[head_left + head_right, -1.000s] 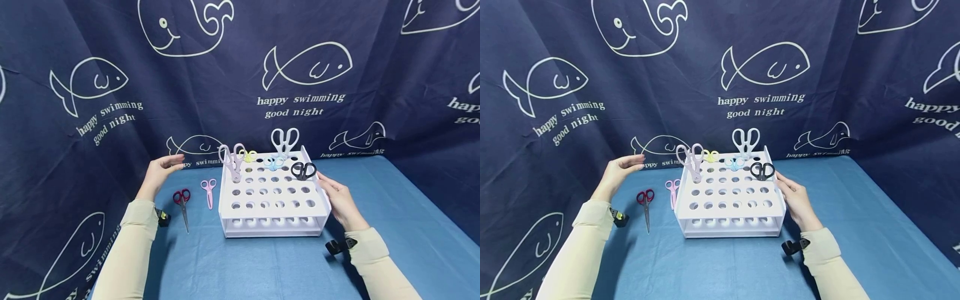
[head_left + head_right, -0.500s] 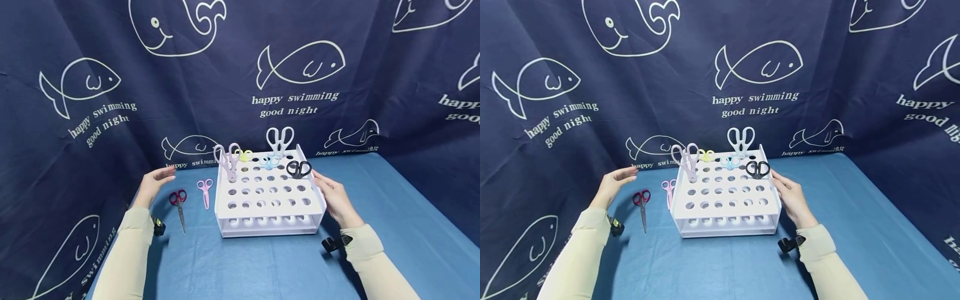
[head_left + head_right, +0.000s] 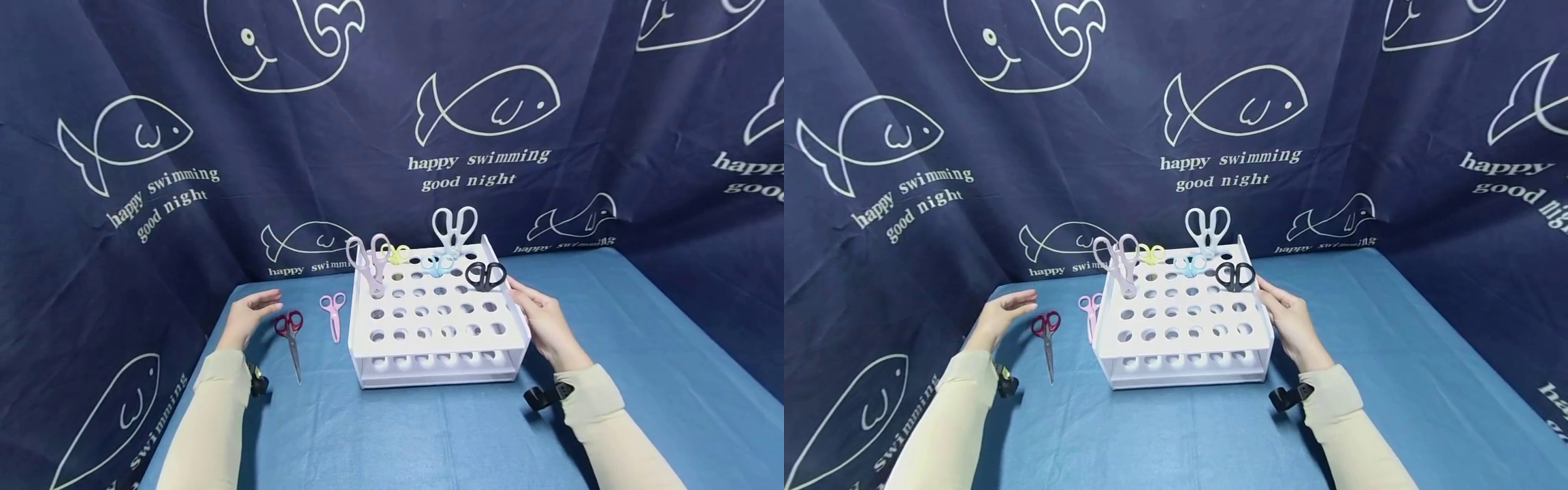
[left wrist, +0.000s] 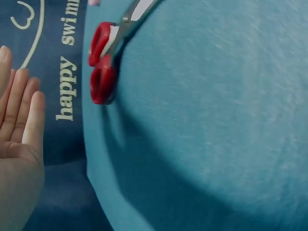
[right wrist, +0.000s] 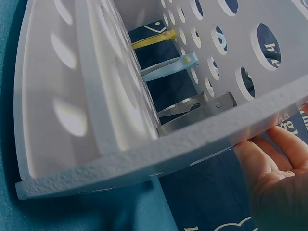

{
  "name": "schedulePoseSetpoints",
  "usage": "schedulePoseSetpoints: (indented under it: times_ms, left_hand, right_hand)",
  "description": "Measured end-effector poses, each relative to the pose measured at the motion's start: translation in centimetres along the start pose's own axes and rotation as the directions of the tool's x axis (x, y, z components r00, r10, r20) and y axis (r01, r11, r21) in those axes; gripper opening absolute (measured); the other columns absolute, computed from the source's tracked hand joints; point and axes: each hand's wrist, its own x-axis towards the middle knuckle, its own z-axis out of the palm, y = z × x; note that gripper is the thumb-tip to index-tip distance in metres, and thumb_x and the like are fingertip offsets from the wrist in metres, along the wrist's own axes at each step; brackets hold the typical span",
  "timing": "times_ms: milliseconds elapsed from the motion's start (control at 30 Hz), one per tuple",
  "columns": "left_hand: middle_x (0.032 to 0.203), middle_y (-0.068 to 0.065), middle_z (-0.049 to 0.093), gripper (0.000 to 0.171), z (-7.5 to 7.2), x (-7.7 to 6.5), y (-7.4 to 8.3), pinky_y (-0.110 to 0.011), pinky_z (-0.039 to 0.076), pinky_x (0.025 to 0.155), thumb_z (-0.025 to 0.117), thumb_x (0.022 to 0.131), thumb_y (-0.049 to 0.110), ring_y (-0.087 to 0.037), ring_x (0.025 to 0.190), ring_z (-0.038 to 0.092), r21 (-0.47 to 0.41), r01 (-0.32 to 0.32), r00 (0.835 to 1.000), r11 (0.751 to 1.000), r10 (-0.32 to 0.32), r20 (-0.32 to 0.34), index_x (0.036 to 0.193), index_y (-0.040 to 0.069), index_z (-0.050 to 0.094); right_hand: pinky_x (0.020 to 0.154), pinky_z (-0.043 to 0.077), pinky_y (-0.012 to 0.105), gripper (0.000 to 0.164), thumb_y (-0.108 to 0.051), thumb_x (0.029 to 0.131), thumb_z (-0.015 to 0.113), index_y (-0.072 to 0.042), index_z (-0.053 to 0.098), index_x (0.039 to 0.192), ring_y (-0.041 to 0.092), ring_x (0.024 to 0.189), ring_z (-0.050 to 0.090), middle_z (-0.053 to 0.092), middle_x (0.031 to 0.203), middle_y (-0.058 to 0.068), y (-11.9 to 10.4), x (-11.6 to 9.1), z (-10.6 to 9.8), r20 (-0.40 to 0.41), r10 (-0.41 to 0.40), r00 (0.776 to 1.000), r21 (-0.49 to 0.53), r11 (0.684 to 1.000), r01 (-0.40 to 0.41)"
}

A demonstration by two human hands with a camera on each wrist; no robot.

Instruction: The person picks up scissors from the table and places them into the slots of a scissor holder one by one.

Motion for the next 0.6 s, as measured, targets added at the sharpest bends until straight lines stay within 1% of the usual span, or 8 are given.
schedulePoseSetpoints:
  times_ms: [67,133,200,233,300,333,433,600]
  left_hand:
    - [0.133,-0.018,0.059,0.057,0.1,-0.1,-0.4,-0.027,0.046,0.105,0.073,0.086,0.028,0.017,0.09,0.056,0.013,0.019,1.0,1.0,-0.019,-0.016,0.134,0.002,0.057]
    - [0.133,-0.018,0.059,0.056,0.1,-0.2,-0.6,-0.035,0.045,0.108,0.073,0.087,0.027,0.01,0.096,0.06,0.024,0.041,0.999,0.999,-0.04,-0.027,0.135,0.003,0.056]
    - [0.134,-0.019,0.058,0.054,0.2,-0.3,-0.9,-0.039,0.043,0.11,0.072,0.088,0.023,-0.003,0.108,0.063,0.034,0.063,0.998,0.997,-0.062,-0.03,0.135,0.002,0.055]
    - [0.135,-0.019,0.058,0.053,0.3,-0.4,-0.9,-0.041,0.042,0.111,0.071,0.089,0.021,-0.011,0.114,0.062,0.047,0.072,0.997,0.996,-0.071,-0.029,0.136,0.002,0.055]
    - [0.136,-0.02,0.056,0.052,0.4,-0.5,-1.1,-0.044,0.041,0.111,0.07,0.09,0.017,-0.025,0.124,0.057,0.065,0.086,0.996,0.994,-0.085,-0.022,0.136,0.001,0.054]
    - [0.136,-0.021,0.056,0.052,0.5,-0.6,-1.2,-0.046,0.04,0.112,0.07,0.09,0.017,-0.03,0.127,0.053,0.07,0.09,0.996,0.993,-0.089,-0.018,0.136,0.001,0.054]
    - [0.138,-0.022,0.054,0.054,0.8,-0.7,-1.7,-0.049,0.039,0.112,0.071,0.089,0.017,-0.035,0.131,0.049,0.082,0.091,0.996,0.992,-0.092,0.004,0.136,0.0,0.053]
    - [0.138,-0.023,0.053,0.056,1.1,-0.7,-2.6,-0.05,0.04,0.111,0.073,0.086,0.014,-0.037,0.13,0.049,0.083,0.081,0.997,0.993,-0.082,0.011,0.136,-0.002,0.053]
  right_hand:
    - [0.084,0.056,0.016,0.061,-0.029,0.095,0.063,-0.005,0.039,0.145,-0.005,0.098,0.062,0.045,0.146,0.001,0.0,0.0,0.1,0.0,0.001,1.0,0.004,1.0,-0.001]
    - [0.084,0.056,0.016,0.06,-0.028,0.095,0.063,-0.005,0.04,0.145,-0.005,0.098,0.062,0.041,0.148,0.006,0.1,0.1,0.2,0.001,0.002,1.0,0.012,1.0,-0.002]
    - [0.084,0.056,0.016,0.059,-0.027,0.095,0.062,-0.004,0.04,0.145,-0.004,0.097,0.063,0.039,0.149,0.01,0.1,0.1,0.2,0.003,0.002,1.0,0.017,1.0,-0.002]
    - [0.084,0.056,0.016,0.059,-0.027,0.095,0.063,-0.004,0.04,0.145,-0.004,0.097,0.063,0.038,0.149,0.011,0.1,0.1,0.3,0.004,0.003,1.0,0.02,1.0,-0.003]
    - [0.084,0.056,0.016,0.06,-0.027,0.095,0.063,-0.004,0.04,0.145,-0.004,0.098,0.063,0.036,0.15,0.013,0.1,0.2,0.3,0.005,0.004,1.0,0.018,1.0,-0.004]
    - [0.085,0.056,0.016,0.06,-0.028,0.095,0.063,-0.004,0.04,0.145,-0.005,0.098,0.062,0.034,0.151,0.013,0.1,0.2,0.3,0.006,0.002,1.0,0.014,1.0,-0.002]
    - [0.084,0.056,0.016,0.06,-0.029,0.095,0.063,-0.004,0.039,0.145,-0.006,0.098,0.062,0.032,0.152,0.015,0.1,0.1,0.2,0.004,0.002,1.0,0.001,1.0,-0.002]
    - [0.084,0.056,0.015,0.06,-0.029,0.096,0.061,-0.006,0.039,0.146,-0.006,0.098,0.061,0.029,0.153,0.018,-0.1,0.0,0.0,0.001,0.009,1.0,-0.013,1.0,-0.009]
